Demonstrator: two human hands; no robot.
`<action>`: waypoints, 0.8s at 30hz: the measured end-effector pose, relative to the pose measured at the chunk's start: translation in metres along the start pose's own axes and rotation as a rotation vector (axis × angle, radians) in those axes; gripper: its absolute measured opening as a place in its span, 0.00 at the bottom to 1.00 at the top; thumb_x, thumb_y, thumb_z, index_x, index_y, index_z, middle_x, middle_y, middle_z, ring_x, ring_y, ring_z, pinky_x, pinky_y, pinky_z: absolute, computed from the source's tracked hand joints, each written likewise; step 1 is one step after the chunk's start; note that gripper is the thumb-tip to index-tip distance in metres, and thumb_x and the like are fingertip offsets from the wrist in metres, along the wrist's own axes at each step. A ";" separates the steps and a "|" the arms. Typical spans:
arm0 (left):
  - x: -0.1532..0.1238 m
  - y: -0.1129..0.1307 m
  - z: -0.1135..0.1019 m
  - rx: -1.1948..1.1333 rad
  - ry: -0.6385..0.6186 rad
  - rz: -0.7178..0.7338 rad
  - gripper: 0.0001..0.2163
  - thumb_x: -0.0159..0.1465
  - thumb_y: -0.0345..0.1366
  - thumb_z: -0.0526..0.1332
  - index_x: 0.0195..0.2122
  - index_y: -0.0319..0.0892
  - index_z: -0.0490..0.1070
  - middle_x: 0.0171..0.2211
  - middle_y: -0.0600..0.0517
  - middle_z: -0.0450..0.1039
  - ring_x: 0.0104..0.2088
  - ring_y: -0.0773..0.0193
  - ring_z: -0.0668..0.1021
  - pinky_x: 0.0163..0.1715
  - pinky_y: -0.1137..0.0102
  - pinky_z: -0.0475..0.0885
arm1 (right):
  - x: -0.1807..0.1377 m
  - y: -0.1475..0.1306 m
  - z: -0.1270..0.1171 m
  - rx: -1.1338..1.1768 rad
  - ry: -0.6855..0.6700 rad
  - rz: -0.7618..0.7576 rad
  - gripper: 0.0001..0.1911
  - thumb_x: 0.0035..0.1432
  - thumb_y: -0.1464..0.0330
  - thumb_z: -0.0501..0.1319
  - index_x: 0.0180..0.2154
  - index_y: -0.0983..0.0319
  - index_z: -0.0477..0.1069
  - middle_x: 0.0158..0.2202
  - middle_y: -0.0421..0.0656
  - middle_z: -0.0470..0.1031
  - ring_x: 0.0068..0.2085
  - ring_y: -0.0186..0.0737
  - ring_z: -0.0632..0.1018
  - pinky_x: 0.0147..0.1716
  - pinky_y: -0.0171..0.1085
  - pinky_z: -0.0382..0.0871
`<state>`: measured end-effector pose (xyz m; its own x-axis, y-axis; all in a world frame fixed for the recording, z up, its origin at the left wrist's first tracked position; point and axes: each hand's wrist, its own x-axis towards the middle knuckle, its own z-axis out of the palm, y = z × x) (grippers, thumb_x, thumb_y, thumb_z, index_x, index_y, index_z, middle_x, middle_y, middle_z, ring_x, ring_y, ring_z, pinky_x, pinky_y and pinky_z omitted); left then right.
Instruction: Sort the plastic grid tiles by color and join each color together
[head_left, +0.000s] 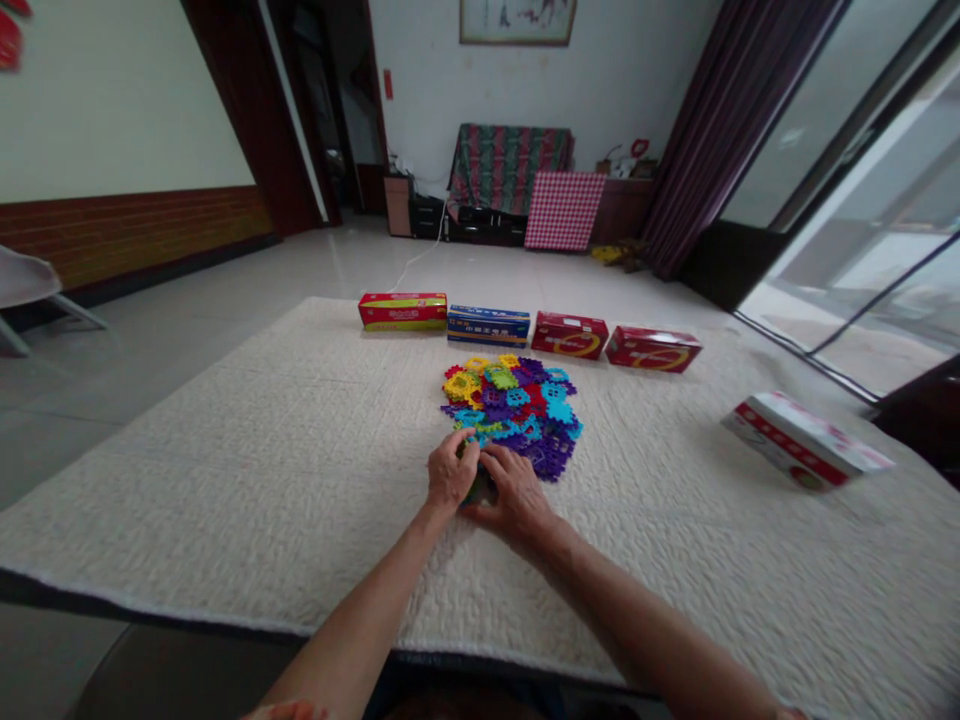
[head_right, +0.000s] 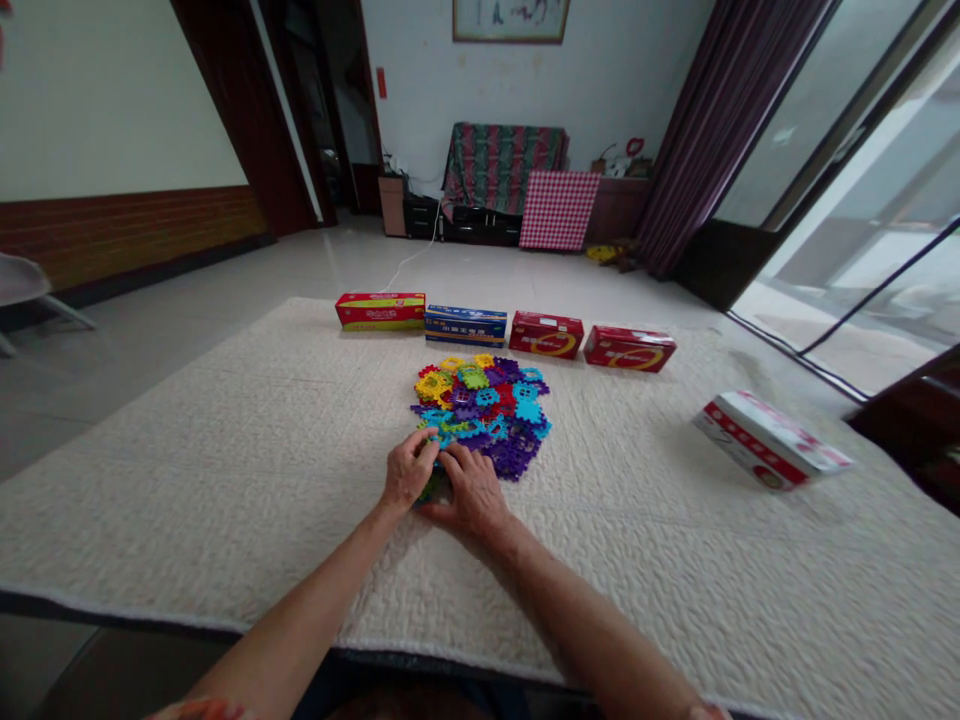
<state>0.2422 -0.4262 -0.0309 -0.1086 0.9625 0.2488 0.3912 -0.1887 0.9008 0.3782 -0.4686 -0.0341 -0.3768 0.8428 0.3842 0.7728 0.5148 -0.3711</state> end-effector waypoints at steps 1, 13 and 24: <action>-0.001 0.000 0.000 -0.004 0.011 0.015 0.12 0.60 0.34 0.57 0.42 0.42 0.77 0.43 0.46 0.80 0.46 0.57 0.79 0.51 0.63 0.71 | 0.001 0.002 0.000 0.014 0.009 -0.005 0.37 0.46 0.57 0.70 0.56 0.60 0.64 0.55 0.52 0.68 0.52 0.53 0.70 0.50 0.50 0.64; 0.011 0.023 0.010 -0.061 0.057 0.063 0.11 0.60 0.33 0.58 0.40 0.44 0.78 0.40 0.49 0.80 0.43 0.57 0.80 0.48 0.63 0.73 | 0.018 0.023 -0.012 0.108 0.245 -0.140 0.22 0.50 0.74 0.62 0.49 0.59 0.68 0.49 0.50 0.69 0.50 0.48 0.71 0.49 0.48 0.69; 0.135 0.062 0.070 -0.029 -0.071 0.065 0.10 0.57 0.29 0.60 0.37 0.43 0.79 0.40 0.49 0.81 0.44 0.57 0.79 0.51 0.63 0.70 | 0.102 0.099 -0.047 0.056 0.370 -0.037 0.18 0.53 0.72 0.60 0.47 0.59 0.69 0.47 0.49 0.71 0.50 0.48 0.73 0.50 0.47 0.69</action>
<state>0.3155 -0.2947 0.0334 -0.0187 0.9592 0.2820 0.3686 -0.2555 0.8938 0.4401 -0.3395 0.0077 -0.1859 0.7150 0.6740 0.7290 0.5603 -0.3933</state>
